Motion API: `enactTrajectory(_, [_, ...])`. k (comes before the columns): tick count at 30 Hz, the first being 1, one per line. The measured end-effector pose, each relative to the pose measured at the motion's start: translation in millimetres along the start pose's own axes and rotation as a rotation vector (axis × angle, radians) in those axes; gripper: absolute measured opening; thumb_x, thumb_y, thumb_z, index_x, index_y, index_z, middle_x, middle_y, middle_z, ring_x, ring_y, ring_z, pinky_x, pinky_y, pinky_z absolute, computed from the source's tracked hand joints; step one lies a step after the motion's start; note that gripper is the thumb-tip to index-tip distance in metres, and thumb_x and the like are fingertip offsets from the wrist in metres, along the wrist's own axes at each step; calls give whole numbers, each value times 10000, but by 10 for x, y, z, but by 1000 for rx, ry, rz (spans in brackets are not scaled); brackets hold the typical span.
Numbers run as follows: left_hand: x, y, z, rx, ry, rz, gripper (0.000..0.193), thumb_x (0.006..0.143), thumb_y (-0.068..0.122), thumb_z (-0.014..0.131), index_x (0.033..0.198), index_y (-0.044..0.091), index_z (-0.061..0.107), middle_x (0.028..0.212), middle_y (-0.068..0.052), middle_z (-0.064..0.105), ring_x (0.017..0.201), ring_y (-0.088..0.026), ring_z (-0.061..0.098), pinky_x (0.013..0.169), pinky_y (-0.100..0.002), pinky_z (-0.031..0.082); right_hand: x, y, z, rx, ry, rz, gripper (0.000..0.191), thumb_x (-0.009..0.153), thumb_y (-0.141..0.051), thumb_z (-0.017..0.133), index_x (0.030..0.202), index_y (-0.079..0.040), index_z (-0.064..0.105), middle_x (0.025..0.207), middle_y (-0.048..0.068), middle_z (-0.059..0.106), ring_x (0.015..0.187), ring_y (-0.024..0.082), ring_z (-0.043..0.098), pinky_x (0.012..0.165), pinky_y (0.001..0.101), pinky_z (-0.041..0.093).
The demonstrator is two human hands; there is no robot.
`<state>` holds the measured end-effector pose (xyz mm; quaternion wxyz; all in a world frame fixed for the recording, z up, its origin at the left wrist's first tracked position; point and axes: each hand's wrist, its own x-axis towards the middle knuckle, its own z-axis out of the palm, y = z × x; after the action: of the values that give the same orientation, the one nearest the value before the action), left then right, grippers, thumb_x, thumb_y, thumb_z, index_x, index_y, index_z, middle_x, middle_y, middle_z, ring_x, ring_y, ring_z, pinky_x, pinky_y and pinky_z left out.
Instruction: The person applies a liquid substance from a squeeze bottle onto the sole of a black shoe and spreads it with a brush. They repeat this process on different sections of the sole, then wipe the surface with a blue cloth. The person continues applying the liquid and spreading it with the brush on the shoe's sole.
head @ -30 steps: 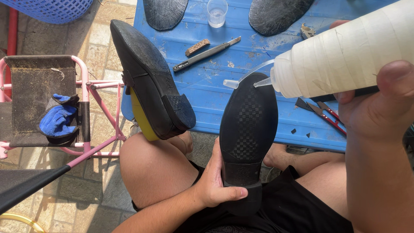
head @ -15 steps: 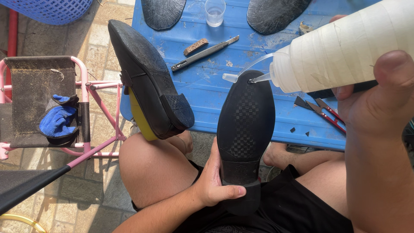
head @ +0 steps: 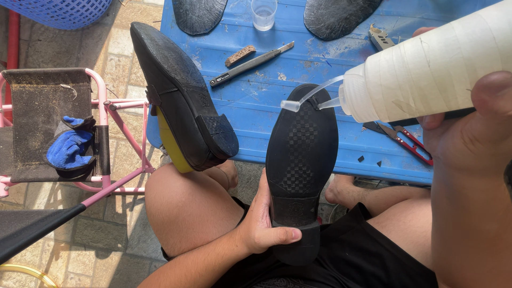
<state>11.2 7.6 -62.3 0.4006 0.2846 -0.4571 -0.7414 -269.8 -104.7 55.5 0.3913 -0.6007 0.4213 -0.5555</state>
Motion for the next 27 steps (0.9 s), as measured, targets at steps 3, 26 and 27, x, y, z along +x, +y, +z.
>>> enactTrajectory(3, [-7,3,-10,52,0,-5,1254,759,421,799,1682,24,48,1528,-192,401,1464,-317,433,1254,-462,387,-63,10,-36,18,-16,13,794,1066,-644,619,1299,114,577,605,27,496,521,103,479,625,232,478])
enactTrajectory(26, [-29,-22,-10,-26,25,-26,1281,742,357,813,1680,42,0,1566,-179,364,1484,-300,396,1268,-434,341,-280,33,-145,88,-75,71,834,990,-645,671,1298,122,566,637,52,583,485,77,533,577,219,511])
enactTrajectory(27, [-32,-29,-13,-38,26,-33,1283,738,358,816,1676,46,-2,1560,-178,366,1477,-299,400,1262,-432,346,-311,45,-170,115,-69,103,823,992,-623,685,1302,128,551,664,71,597,483,82,528,554,209,492])
